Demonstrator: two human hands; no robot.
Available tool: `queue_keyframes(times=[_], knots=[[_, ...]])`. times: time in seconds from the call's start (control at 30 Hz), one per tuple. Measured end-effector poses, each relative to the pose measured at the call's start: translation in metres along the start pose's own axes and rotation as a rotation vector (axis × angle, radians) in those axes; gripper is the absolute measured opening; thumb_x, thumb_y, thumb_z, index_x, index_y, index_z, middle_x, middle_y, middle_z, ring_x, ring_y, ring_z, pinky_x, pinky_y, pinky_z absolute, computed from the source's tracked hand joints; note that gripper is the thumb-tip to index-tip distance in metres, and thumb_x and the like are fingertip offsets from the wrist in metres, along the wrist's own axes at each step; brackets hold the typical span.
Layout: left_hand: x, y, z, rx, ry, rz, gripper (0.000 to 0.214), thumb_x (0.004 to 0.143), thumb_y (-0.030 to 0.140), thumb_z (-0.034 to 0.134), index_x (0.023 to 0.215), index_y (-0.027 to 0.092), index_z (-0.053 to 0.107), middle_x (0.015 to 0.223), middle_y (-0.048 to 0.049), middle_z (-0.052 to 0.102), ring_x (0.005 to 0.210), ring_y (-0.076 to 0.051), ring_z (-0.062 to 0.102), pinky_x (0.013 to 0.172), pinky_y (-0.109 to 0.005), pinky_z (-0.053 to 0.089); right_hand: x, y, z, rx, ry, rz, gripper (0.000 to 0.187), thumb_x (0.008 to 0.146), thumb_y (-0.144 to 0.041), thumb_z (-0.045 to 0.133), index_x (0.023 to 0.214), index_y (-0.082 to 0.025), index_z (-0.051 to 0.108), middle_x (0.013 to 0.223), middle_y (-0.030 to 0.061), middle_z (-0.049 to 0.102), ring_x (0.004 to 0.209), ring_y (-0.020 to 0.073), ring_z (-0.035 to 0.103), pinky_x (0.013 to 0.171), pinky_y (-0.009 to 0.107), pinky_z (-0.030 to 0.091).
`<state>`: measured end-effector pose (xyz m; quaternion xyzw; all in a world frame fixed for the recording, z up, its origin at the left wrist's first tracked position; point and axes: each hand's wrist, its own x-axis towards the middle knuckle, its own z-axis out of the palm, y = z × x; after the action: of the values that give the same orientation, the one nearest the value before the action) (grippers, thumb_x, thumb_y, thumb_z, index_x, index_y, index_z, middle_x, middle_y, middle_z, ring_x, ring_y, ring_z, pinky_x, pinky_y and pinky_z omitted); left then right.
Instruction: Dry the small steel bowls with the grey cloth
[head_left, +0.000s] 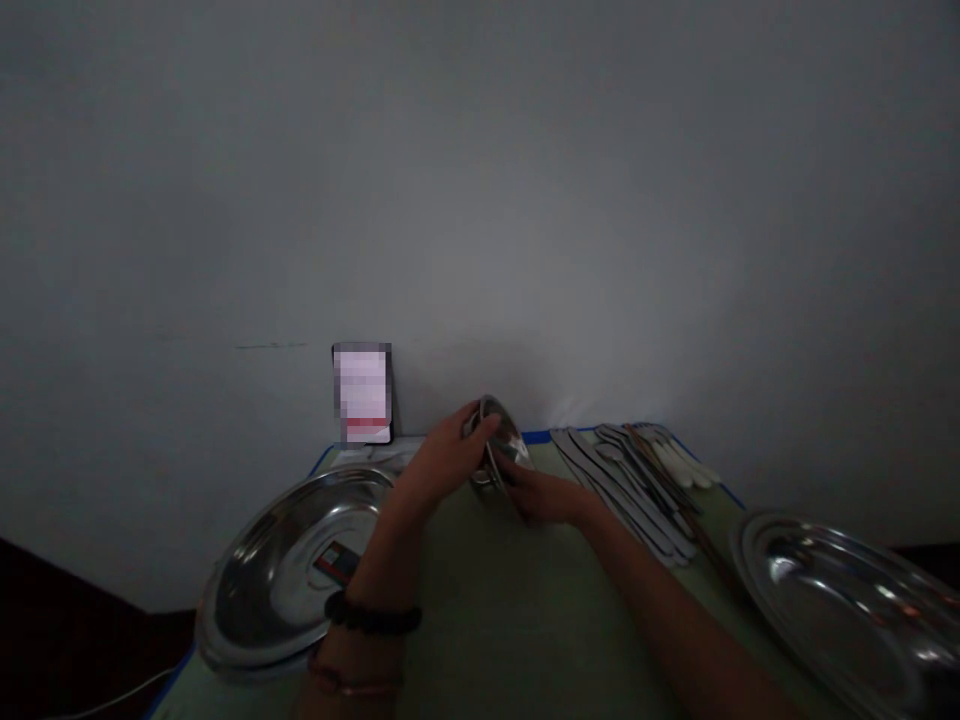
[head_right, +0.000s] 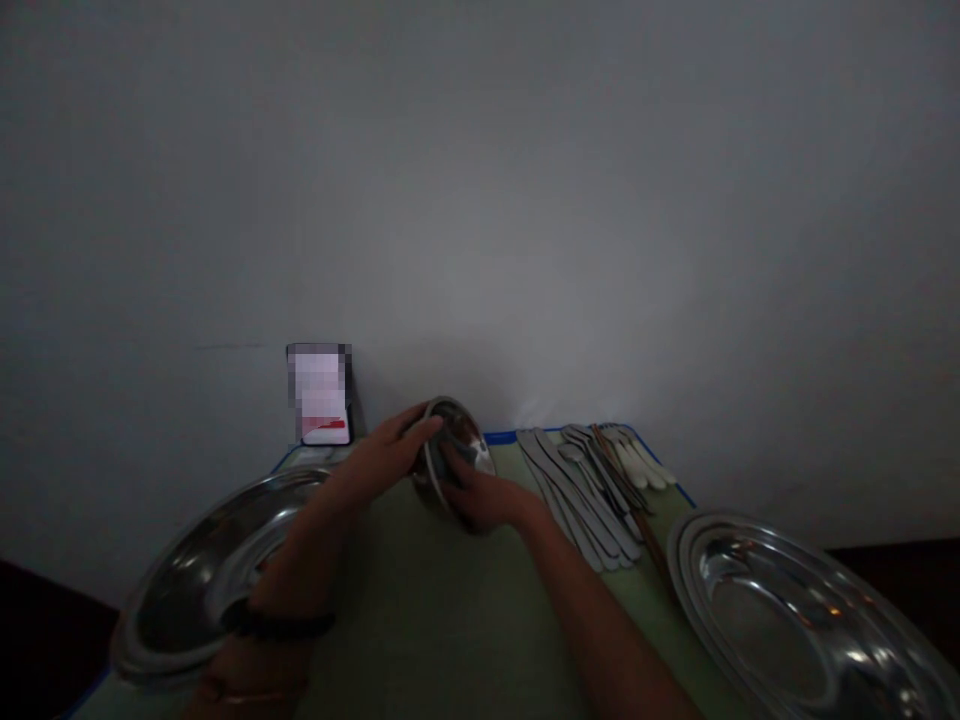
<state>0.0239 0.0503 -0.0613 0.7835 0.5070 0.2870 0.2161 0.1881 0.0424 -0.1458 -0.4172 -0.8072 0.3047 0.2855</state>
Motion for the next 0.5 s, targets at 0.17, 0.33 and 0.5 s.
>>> queue_keyframes(times=[0.17, 0.33, 0.5], knots=[[-0.003, 0.011, 0.005, -0.375, 0.055, 0.014, 0.055, 0.081, 0.03, 0.049, 0.135, 0.017, 0.053, 0.128, -0.0101, 0.066, 0.115, -0.027, 0.061, 0.101, -0.042, 0.046, 0.012, -0.013, 0.005, 0.025, 0.116, -0.079, 0.061, 0.097, -0.034, 0.037, 0.153, -0.018, 0.02, 0.157, 0.0128, 0.03, 0.145, 0.022, 0.027, 0.116, 0.046, 0.029], [-0.017, 0.033, -0.024, -0.637, 0.15, 0.189, 0.058, 0.074, 0.019, 0.049, 0.132, 0.026, 0.057, 0.135, -0.0026, 0.061, 0.129, -0.028, 0.05, 0.11, -0.047, 0.036, 0.011, -0.049, -0.006, -0.214, 0.474, -0.081, 0.068, 0.098, -0.043, 0.032, 0.154, -0.01, 0.013, 0.162, 0.0129, 0.008, 0.15, 0.025, 0.0, 0.121, 0.053, 0.005], [-0.028, 0.051, -0.028, -0.766, 0.159, 0.318, 0.054, 0.075, 0.018, 0.053, 0.127, 0.029, 0.061, 0.135, 0.002, 0.061, 0.13, -0.027, 0.049, 0.114, -0.043, 0.03, 0.002, -0.079, -0.017, -0.162, 0.591, -0.135, 0.063, 0.1, -0.045, 0.019, 0.154, -0.013, 0.012, 0.163, 0.0076, 0.005, 0.149, 0.0213, -0.007, 0.121, 0.051, -0.001]])
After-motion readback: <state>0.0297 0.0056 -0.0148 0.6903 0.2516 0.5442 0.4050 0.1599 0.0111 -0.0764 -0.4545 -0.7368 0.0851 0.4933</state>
